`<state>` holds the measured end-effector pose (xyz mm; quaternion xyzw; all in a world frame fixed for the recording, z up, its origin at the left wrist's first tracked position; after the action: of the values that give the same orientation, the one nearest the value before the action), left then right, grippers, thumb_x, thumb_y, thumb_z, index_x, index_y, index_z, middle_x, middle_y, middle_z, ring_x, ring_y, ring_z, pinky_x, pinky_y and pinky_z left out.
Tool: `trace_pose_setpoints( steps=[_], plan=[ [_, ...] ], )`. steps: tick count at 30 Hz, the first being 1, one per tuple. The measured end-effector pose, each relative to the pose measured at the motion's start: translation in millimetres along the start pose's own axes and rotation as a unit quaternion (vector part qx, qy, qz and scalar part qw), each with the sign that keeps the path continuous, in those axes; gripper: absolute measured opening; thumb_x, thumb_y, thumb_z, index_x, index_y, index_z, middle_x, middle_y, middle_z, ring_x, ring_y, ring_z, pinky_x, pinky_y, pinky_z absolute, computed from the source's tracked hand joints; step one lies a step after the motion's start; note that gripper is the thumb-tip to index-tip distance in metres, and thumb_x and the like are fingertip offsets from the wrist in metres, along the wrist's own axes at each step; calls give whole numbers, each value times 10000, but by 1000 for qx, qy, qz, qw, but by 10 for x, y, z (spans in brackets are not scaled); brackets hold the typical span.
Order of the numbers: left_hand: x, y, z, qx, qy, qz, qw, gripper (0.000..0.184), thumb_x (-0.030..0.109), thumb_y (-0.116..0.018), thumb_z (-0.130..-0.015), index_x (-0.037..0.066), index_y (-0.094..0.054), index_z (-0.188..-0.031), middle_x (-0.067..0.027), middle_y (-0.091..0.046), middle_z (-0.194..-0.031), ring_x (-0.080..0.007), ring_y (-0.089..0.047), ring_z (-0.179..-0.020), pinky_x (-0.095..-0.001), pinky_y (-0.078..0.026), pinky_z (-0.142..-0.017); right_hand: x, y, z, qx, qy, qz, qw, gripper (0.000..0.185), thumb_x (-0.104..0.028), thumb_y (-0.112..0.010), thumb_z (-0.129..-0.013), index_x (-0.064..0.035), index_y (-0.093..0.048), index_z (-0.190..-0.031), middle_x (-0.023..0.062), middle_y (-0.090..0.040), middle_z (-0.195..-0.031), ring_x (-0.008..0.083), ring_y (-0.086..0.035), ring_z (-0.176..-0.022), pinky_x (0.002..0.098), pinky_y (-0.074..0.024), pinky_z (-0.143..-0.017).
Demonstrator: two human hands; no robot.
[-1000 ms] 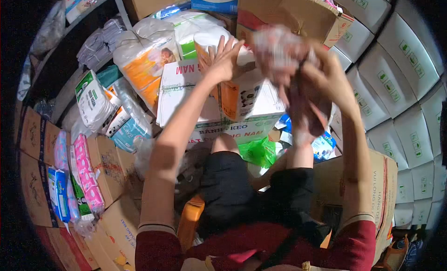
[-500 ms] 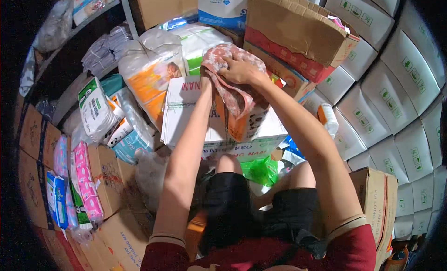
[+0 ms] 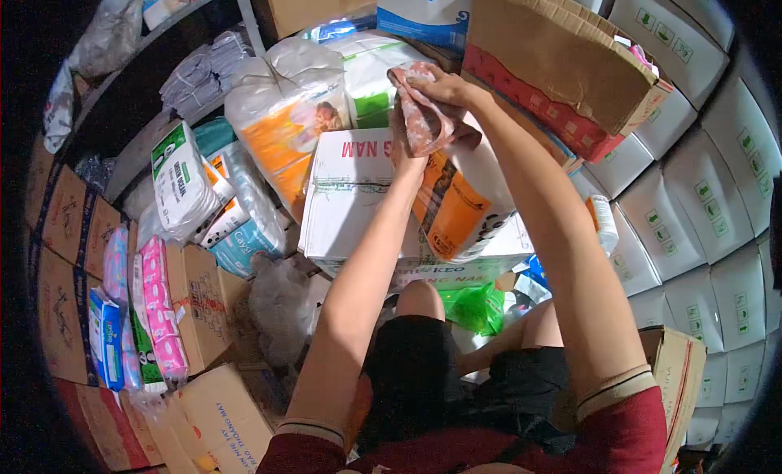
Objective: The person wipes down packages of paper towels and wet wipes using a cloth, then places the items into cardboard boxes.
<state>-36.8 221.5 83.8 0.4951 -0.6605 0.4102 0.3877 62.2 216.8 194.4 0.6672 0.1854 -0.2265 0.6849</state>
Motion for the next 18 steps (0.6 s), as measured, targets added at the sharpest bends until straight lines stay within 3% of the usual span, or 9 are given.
trace_pose_setpoints(
  steps=[3, 5, 7, 13, 14, 18],
  plan=[
    [-50, -9, 9, 3, -1, 9, 1000, 646, 400, -552, -792, 89, -314, -1305, -170, -426, -1260, -310, -419, -1160, -369, -339, -937, 190, 2, 11, 3, -12, -19, 1000, 957, -708, -473, -677, -184, -138, -1404, 223, -328, -1348, 352, -309, -1257, 407, -264, -1028],
    [-111, -6, 80, 0, 51, 84, 995, 581, 330, -502, -836, 82, -292, -1318, -170, -399, -1293, -301, -393, -1188, -356, -309, -967, 243, 11, 106, 6, 13, -48, 999, 983, -727, -479, -635, -229, -126, -1405, 237, -333, -1341, 386, -328, -1238, 431, -283, -1014],
    [-51, 25, 118, 11, 59, 88, 994, 536, 280, -450, -874, 65, -271, -1330, -174, -371, -1321, -297, -367, -1213, -346, -284, -991, 327, 40, 253, 12, -9, -15, 1000, 940, -664, -483, -680, -191, -117, -1405, 248, -354, -1323, 390, -340, -1229, 424, -286, -1011],
    [501, 192, 317, 67, -12, -141, 988, 485, 233, -349, -924, 17, -237, -1343, -193, -330, -1353, -311, -328, -1245, -341, -253, -1019, 303, 123, 965, 15, -8, 18, 1000, 857, -603, -474, -740, -129, -173, -1387, 271, -415, -1263, 387, -413, -1175, 393, -332, -977],
    [511, 220, 352, 72, 8, -153, 986, 478, 227, -343, -923, 13, -242, -1339, -201, -345, -1340, -327, -337, -1236, -347, -263, -1014, 310, 151, 1112, 36, 4, 11, 999, 793, -536, -504, -768, -55, -253, -1348, 256, -456, -1231, 351, -457, -1142, 365, -362, -947],
    [510, 303, 330, 79, 9, -181, 980, 461, 225, -370, -915, 14, -285, -1316, -220, -401, -1287, -342, -401, -1177, -380, -314, -974, 565, 183, 1539, 81, 45, -87, 992, 634, -399, -540, -815, 45, -369, -1233, 194, -516, -1158, 253, -505, -1063, 305, -384, -903]
  ],
)
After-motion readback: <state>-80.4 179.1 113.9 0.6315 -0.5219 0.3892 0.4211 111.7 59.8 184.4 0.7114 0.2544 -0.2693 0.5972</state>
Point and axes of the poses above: each hand's wrist, its own z-axis away from the middle knuckle, its own y-axis out of the back of the hand, x = y × z, the point moved 8 cm from there along -z, towards the middle knuckle
